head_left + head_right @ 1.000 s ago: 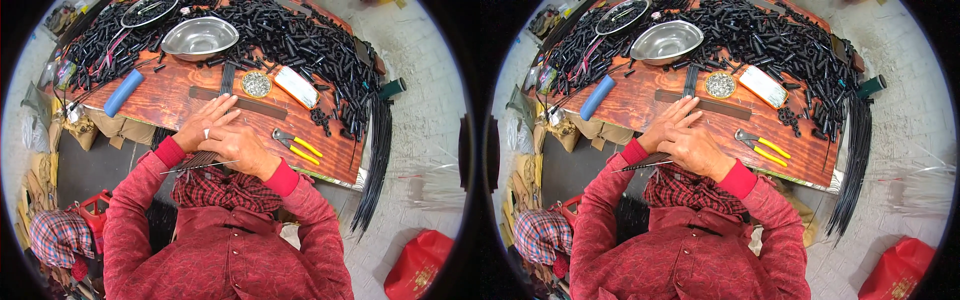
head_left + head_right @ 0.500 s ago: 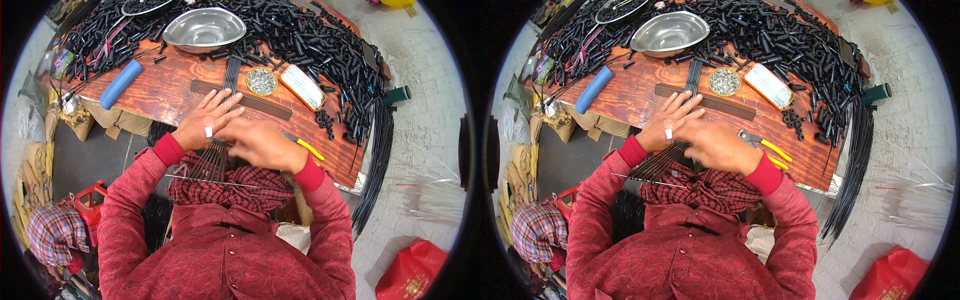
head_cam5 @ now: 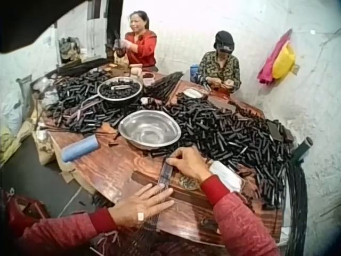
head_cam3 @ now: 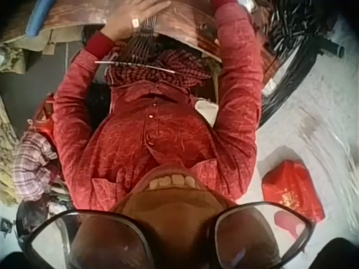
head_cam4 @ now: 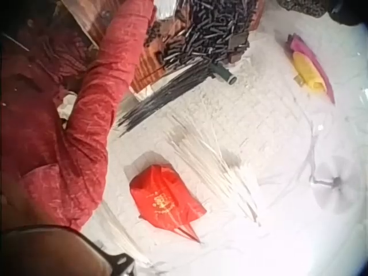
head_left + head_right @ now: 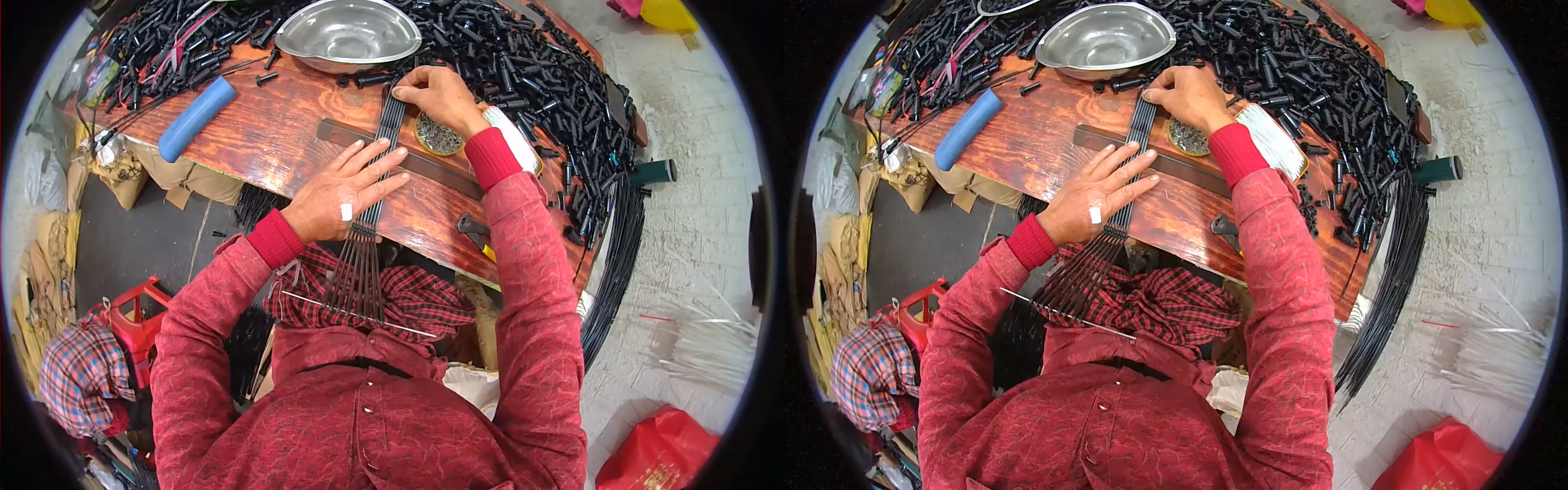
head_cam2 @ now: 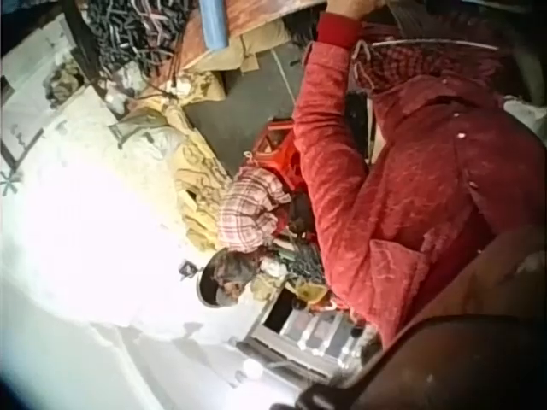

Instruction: Assembling black wires and connecting them to plastic components at a factory workbench.

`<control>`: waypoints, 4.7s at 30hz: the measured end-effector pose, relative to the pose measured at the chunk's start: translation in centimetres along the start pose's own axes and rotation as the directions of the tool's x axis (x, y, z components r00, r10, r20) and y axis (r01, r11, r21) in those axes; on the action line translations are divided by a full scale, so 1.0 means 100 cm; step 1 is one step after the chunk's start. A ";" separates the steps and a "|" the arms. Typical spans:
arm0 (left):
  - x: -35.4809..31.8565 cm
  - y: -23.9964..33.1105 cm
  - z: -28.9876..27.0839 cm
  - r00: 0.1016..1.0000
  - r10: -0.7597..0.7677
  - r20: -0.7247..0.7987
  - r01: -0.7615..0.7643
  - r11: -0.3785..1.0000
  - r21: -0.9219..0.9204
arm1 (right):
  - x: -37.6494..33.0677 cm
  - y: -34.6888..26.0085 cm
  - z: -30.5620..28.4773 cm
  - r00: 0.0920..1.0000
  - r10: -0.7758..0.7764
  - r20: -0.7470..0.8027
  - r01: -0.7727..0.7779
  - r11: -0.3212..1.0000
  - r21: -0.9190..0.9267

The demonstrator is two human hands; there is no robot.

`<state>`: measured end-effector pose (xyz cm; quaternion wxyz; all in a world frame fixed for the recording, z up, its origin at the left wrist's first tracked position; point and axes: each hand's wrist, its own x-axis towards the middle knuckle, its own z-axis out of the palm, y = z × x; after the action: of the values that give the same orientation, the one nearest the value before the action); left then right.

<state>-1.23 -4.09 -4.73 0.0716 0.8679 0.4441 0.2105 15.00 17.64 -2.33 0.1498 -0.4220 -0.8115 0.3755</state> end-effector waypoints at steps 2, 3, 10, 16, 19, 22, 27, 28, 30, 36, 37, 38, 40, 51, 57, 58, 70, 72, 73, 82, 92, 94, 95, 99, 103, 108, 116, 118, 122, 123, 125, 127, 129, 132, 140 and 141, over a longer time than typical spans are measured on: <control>0.000 0.001 -0.001 1.000 -0.003 0.001 0.003 1.000 -0.001 | 0.006 0.005 0.000 0.999 0.021 -0.025 -0.021 1.000 -0.006; 0.000 0.002 -0.001 1.000 -0.005 0.011 0.005 1.000 0.004 | 0.008 0.007 0.001 0.998 0.049 -0.033 -0.049 0.999 -0.013; -0.001 0.002 0.003 1.000 0.006 0.009 -0.006 1.000 0.008 | 0.018 0.011 0.003 0.988 0.148 -0.032 -0.149 0.989 -0.015; 0.000 -0.004 0.007 0.998 0.056 -0.024 -0.053 0.993 0.103 | -0.008 0.017 0.001 0.986 -0.008 -0.165 0.039 0.982 0.186; -0.001 -0.002 0.006 0.997 0.065 -0.036 -0.060 0.991 0.117 | -0.042 0.018 -0.022 0.976 -0.107 -0.190 0.108 0.994 -0.007; -0.003 -0.006 0.009 0.995 0.076 -0.062 -0.068 0.990 0.125 | -0.087 0.022 -0.045 0.985 0.009 -0.171 -0.004 1.000 0.030; -0.001 -0.003 0.009 0.995 0.091 -0.048 -0.084 0.987 0.135 | -0.149 0.074 -0.093 0.946 0.080 -0.316 -0.108 0.992 -0.072; -0.002 -0.003 0.008 0.996 0.084 -0.042 -0.079 0.989 0.122 | -0.156 0.077 -0.096 0.936 0.122 -0.330 -0.148 0.987 -0.054; -0.002 -0.003 0.008 0.994 0.090 -0.063 -0.081 0.988 0.133 | -0.164 0.082 -0.099 0.925 0.153 -0.347 -0.168 0.986 -0.012; -0.002 -0.002 0.009 0.999 0.035 -0.005 -0.033 0.982 0.183 | -0.157 0.059 -0.086 0.904 -0.035 -0.427 -0.168 0.888 -0.428; -0.003 -0.001 0.009 1.000 0.030 -0.008 -0.028 0.987 0.156 | -0.153 0.058 -0.082 0.904 -0.065 -0.423 -0.150 0.878 -0.455; -0.003 -0.001 0.008 0.999 0.031 -0.009 -0.029 0.987 0.161 | -0.148 0.059 -0.080 0.905 -0.095 -0.415 -0.130 0.866 -0.482; -0.003 0.000 0.007 1.000 0.020 0.008 -0.021 0.990 0.140 | -0.144 0.062 -0.076 0.904 -0.112 -0.413 -0.124 0.855 -0.503; -0.001 0.002 0.001 1.000 0.014 -0.017 -0.012 0.994 0.110 | -0.132 0.063 -0.077 0.884 -0.034 -0.467 -0.189 0.887 -0.422; -0.003 0.001 0.004 0.999 0.024 -0.025 -0.021 0.993 0.115 | -0.139 0.060 -0.080 0.864 -0.013 -0.504 -0.209 0.900 -0.382; -0.003 0.000 0.005 0.999 0.025 -0.039 -0.021 0.994 0.103 | -0.140 0.058 -0.080 0.859 -0.024 -0.511 -0.202 0.901 -0.383; -0.037 0.024 0.005 0.999 0.031 -0.013 -0.030 0.997 0.073 | -0.161 0.050 -0.093 0.825 -0.079 -0.559 -0.158 0.918 -0.363; -0.042 0.028 0.008 0.999 0.031 -0.017 -0.030 0.997 0.075 | -0.163 0.053 -0.092 0.826 -0.091 -0.557 -0.141 0.923 -0.359; -0.042 0.029 0.010 0.999 0.035 -0.019 -0.033 0.993 0.113 | -0.163 0.055 -0.091 0.825 -0.084 -0.559 -0.150 0.921 -0.359; -0.046 0.036 0.011 0.999 -0.017 -0.039 0.017 1.000 -0.010 | -0.138 0.043 -0.065 0.867 -0.096 -0.489 -0.034 0.968 -0.250; -0.047 0.036 0.009 0.998 -0.040 -0.048 0.039 0.999 -0.033 | -0.084 -0.017 0.018 0.951 -0.236 -0.199 0.178 0.946 -0.270; -0.047 0.034 0.011 0.999 -0.030 -0.026 0.030 0.999 0.022 | -0.070 -0.025 0.023 0.980 -0.068 -0.186 0.026 0.976 -0.218; -0.046 0.034 0.012 0.999 -0.026 -0.039 0.027 0.999 0.019 | -0.065 -0.021 0.030 0.962 -0.087 -0.260 0.042 0.984 -0.173; -0.042 0.040 0.012 0.994 -0.051 -0.093 0.041 0.993 -0.109 | -0.036 -0.013 0.030 0.997 0.077 -0.031 -0.078 0.996 -0.041; -0.046 0.036 0.014 0.996 -0.047 -0.079 0.042 0.998 -0.056 | -0.026 -0.023 0.033 0.992 0.127 0.005 -0.126 0.988 -0.087; -0.046 0.038 0.012 0.994 -0.063 -0.092 0.054 0.993 -0.101 | -0.020 -0.024 0.033 0.989 0.149 0.016 -0.146 0.980 -0.134; -0.044 0.038 0.012 0.996 -0.057 -0.075 0.052 0.996 -0.067 | -0.028 -0.022 0.028 0.979 0.186 0.082 -0.197 0.968 0.157; -0.045 0.037 0.013 0.993 -0.066 -0.099 0.056 0.993 -0.100 | -0.025 -0.022 0.029 0.977 0.199 0.073 -0.206 0.973 0.108; -0.046 0.036 0.014 0.995 -0.058 -0.081 0.055 0.998 -0.037 | -0.018 -0.019 0.022 0.964 0.251 0.087 -0.257 0.963 0.076; -0.045 0.036 0.014 0.995 -0.056 -0.081 0.052 0.997 -0.055 | -0.019 -0.017 0.021 0.966 0.250 0.065 -0.253 0.966 0.048; -0.044 0.036 0.015 0.995 -0.051 -0.082 0.048 0.998 -0.039 | -0.019 -0.014 0.020 0.968 0.251 0.030 -0.251 0.968 0.001; -0.044 0.035 0.016 0.995 -0.051 -0.081 0.049 0.999 -0.022 | -0.020 -0.019 0.021 0.969 0.248 -0.001 -0.248 0.968 -0.046; -0.047 0.035 0.016 0.993 -0.066 -0.096 0.063 0.998 -0.029 | -0.023 -0.032 0.025 0.969 0.242 -0.042 -0.246 0.959 -0.140; -0.046 0.036 0.016 0.993 -0.064 -0.099 0.062 0.998 -0.017 | -0.021 -0.028 0.029 0.962 0.271 -0.020 -0.271 0.962 -0.011; -0.044 0.039 0.013 0.989 -0.079 -0.122 0.067 0.993 -0.102 | -0.022 -0.019 0.025 0.946 0.268 0.182 -0.323 0.824 0.465; -0.043 0.039 0.013 0.987 -0.083 -0.135 0.068 0.991 -0.112 | -0.023 -0.020 0.025 0.941 0.291 0.170 -0.337 0.845 0.416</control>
<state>0.03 -9.79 -5.93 0.0947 0.8285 0.4686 0.2915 13.85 13.92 -2.37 0.1365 -0.4848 -0.6321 0.5888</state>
